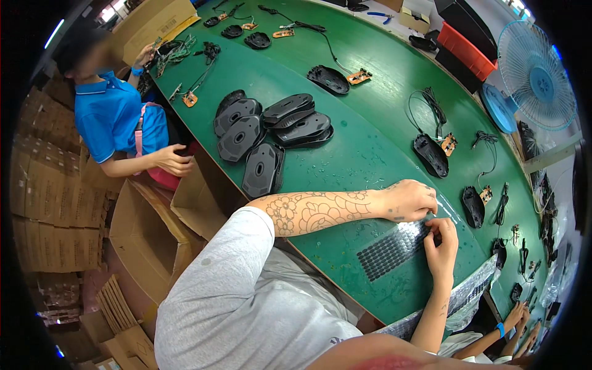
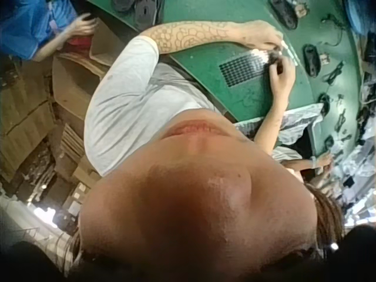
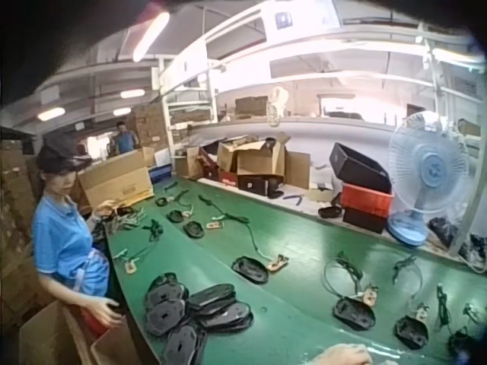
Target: Assembling electronic circuit boards into plastic housings at a manual assembly station.
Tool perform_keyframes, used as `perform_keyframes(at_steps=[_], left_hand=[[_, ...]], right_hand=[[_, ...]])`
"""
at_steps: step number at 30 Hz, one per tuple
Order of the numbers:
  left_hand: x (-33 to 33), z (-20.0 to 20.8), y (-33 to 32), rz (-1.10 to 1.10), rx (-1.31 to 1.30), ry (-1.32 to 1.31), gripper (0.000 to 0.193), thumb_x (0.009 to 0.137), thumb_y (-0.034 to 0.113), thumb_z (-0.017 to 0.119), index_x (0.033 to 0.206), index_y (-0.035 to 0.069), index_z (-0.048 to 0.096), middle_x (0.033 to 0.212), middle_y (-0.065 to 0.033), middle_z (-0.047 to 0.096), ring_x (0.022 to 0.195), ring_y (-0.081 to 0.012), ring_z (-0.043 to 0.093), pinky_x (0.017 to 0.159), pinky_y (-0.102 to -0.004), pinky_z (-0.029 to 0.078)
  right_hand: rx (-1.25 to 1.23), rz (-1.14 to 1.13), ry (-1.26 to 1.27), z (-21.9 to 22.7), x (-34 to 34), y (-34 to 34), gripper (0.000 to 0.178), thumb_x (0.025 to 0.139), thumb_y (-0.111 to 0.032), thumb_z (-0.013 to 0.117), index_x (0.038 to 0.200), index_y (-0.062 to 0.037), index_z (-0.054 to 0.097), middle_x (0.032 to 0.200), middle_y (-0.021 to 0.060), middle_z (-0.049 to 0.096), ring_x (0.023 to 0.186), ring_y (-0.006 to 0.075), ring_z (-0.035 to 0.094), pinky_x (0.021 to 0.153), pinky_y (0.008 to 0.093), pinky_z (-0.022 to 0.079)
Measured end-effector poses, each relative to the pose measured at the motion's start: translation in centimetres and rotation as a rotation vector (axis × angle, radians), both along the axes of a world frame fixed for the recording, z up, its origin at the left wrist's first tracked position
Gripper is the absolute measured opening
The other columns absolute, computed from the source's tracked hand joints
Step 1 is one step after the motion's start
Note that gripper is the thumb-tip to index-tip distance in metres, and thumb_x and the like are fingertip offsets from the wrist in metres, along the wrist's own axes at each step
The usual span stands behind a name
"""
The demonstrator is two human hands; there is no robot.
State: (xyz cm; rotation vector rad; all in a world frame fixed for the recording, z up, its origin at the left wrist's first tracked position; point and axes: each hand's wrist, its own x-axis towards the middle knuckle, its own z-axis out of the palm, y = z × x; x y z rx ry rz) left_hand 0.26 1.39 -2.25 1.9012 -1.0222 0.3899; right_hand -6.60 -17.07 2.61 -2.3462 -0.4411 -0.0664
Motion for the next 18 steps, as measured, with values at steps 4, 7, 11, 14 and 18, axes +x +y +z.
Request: perform_keyframes(at_steps=[4,7,11,14,18], left_hand=[[0.0,-0.1,0.1,0.006,-0.003,-0.009,0.014,0.077,0.006,0.059,0.09,0.008,0.066,0.089,-0.0065,0.066,0.078,-0.0262,0.063,0.07,-0.035,0.05],[-0.1,-0.3,0.1,0.005,0.005,-0.006,0.014,0.077,0.007,0.059,0.09,0.008,0.066,0.09,-0.0065,0.066,0.078,-0.0262,0.063,0.07,-0.0351,0.05],[-0.2,-0.4,0.0,0.006,0.031,-0.007,0.014,0.077,0.007,0.059,0.09,0.008,0.066,0.09,-0.0062,0.066,0.079,-0.0259,0.063,0.07,-0.035,0.05],[-0.5,-0.4,-0.1,-0.001,0.041,-0.02,0.014,0.077,0.008,0.06,0.089,0.009,0.066,0.09,-0.0054,0.066,0.079,-0.0254,0.064,0.07,-0.0346,0.05],[-0.5,-0.6,0.3,0.003,0.097,0.025,0.014,0.077,0.007,0.06,0.09,0.009,0.067,0.089,-0.0041,0.068,0.077,-0.0246,0.064,0.07,-0.033,0.051]], right_hand=[[0.002,0.013,-0.024,-0.2,0.0,0.0,0.021,0.07,0.008,0.055,0.088,-0.0013,0.061,0.08,0.0053,0.052,0.071,0.0183,0.047,0.066,0.0275,0.042],[0.009,0.002,0.003,-0.4,0.0,-0.1,0.021,0.07,0.008,0.055,0.088,-0.0016,0.061,0.08,0.0055,0.053,0.07,0.0185,0.047,0.066,0.0277,0.042],[0.017,0.003,0.006,-0.7,-0.3,-0.3,0.021,0.07,0.008,0.056,0.087,-0.002,0.061,0.08,0.0056,0.054,0.071,0.0189,0.047,0.066,0.028,0.042],[-0.003,0.008,-0.035,-0.9,-0.8,-0.5,0.02,0.07,0.007,0.057,0.087,-0.0027,0.062,0.08,0.0057,0.055,0.072,0.0201,0.049,0.067,0.0289,0.043],[-0.104,0.076,-0.145,-0.8,-0.8,-0.6,0.019,0.071,0.004,0.06,0.089,-0.0038,0.062,0.083,0.0059,0.057,0.074,0.0235,0.051,0.069,0.0316,0.045]])
